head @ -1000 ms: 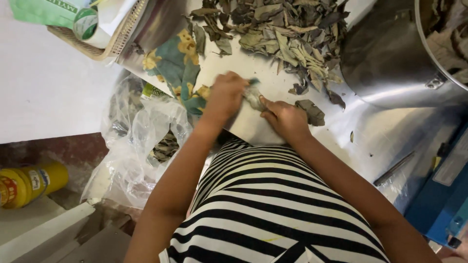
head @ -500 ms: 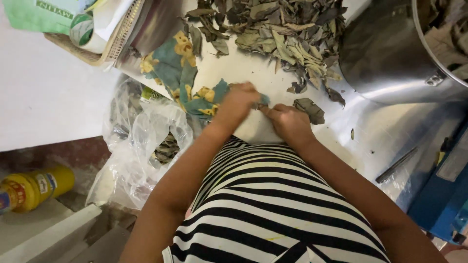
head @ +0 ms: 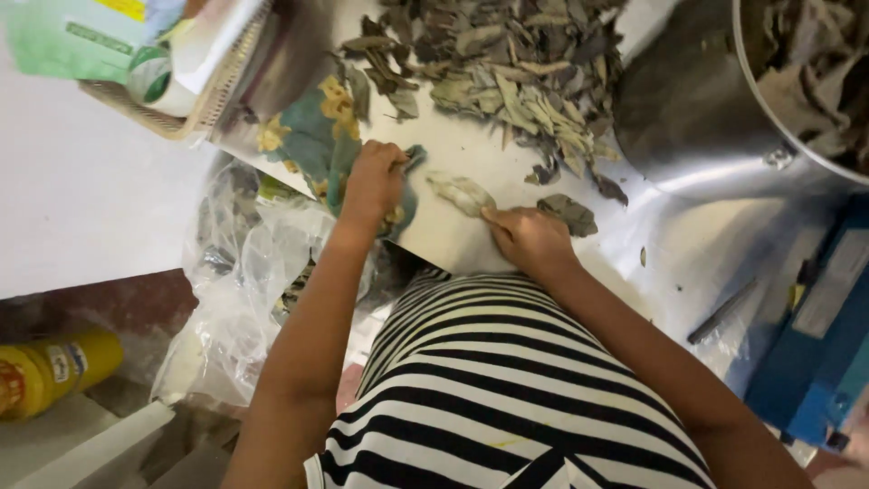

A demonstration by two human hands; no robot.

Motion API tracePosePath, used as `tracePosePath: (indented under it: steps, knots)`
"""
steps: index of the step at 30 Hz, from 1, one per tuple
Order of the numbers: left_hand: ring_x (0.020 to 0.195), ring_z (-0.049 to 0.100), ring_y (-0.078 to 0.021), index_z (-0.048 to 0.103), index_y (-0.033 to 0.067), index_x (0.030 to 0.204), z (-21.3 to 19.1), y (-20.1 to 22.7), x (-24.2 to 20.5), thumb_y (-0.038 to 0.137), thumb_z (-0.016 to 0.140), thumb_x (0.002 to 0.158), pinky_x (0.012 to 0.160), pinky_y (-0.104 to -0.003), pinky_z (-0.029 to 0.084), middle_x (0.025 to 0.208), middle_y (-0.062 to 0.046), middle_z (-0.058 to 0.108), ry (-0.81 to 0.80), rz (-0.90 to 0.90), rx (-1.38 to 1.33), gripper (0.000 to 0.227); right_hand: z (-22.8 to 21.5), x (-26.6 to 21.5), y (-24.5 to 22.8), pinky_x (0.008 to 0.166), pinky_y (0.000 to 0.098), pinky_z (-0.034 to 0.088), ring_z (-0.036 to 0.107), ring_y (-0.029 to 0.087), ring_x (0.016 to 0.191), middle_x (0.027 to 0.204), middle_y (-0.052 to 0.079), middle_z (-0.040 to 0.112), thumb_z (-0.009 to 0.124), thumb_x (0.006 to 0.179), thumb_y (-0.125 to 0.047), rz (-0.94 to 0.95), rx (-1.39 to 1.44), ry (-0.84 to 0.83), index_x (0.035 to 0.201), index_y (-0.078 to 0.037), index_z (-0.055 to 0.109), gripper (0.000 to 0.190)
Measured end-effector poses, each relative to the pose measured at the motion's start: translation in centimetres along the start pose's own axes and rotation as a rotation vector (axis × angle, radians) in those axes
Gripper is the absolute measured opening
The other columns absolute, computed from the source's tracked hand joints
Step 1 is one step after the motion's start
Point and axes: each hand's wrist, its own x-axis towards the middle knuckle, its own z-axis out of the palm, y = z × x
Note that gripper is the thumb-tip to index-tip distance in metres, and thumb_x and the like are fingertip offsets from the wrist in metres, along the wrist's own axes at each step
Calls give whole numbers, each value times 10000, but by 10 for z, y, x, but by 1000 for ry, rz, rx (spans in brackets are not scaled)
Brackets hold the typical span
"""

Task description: Sorting and inspecting dried leaves by hand and placing them into a metal container

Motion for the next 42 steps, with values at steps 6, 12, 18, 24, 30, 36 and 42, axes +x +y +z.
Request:
tracePosePath:
  steps: [6,12,18,24,30,36,42]
  knots:
    - [1033,653,-326,615,216,1014,-3,13,-27,330,631,960,890,-477,498,963,-90,647,19,-297,-289,128,11,9,-1,904,409,599,690,233,1128,1145,-15,717,762,831,-540,-75,-71,105,1188,-294,713,437]
    - [1000,664,-313,588,204,1038,24,3,-17,393,520,944,885,-506,545,1022,-72,602,-31,-144,84,222,35,27,12,850,416,606,690,235,1073,1043,4,689,649,940,-420,-82,-202,160,1073,-250,695,220]
    - [1025,656,-387,595,224,1052,17,1,-20,433,507,923,913,-554,525,1084,-77,592,-105,-204,17,261,-61,-6,1,839,353,575,715,229,914,893,-12,710,771,896,-220,-238,160,610,1077,-248,745,186]
    - [808,604,-370,641,85,1008,-15,35,-29,185,526,899,708,-493,445,982,-124,621,93,1,-131,187,-229,-76,27,638,364,507,647,223,729,867,129,737,784,1024,131,-121,-471,1347,992,13,780,123]
    - [656,394,-116,572,73,823,-45,38,-33,97,631,940,615,-309,318,715,11,406,239,65,-667,133,-235,-78,41,604,417,341,471,237,659,789,142,564,704,1208,-392,-196,-431,1287,1056,94,762,512]
    - [798,493,-118,645,87,1072,-35,17,-75,101,668,981,735,-279,452,872,13,520,268,-316,-859,95,-131,-6,-10,780,408,542,686,357,800,836,106,731,812,932,-15,-348,249,723,974,-74,786,77]
    - [895,579,-144,660,101,1122,-27,37,-98,75,675,980,840,-325,514,976,-60,653,234,-332,-804,146,-48,68,4,843,506,580,726,347,967,952,89,745,788,881,-114,-158,-36,480,1047,-152,776,170]
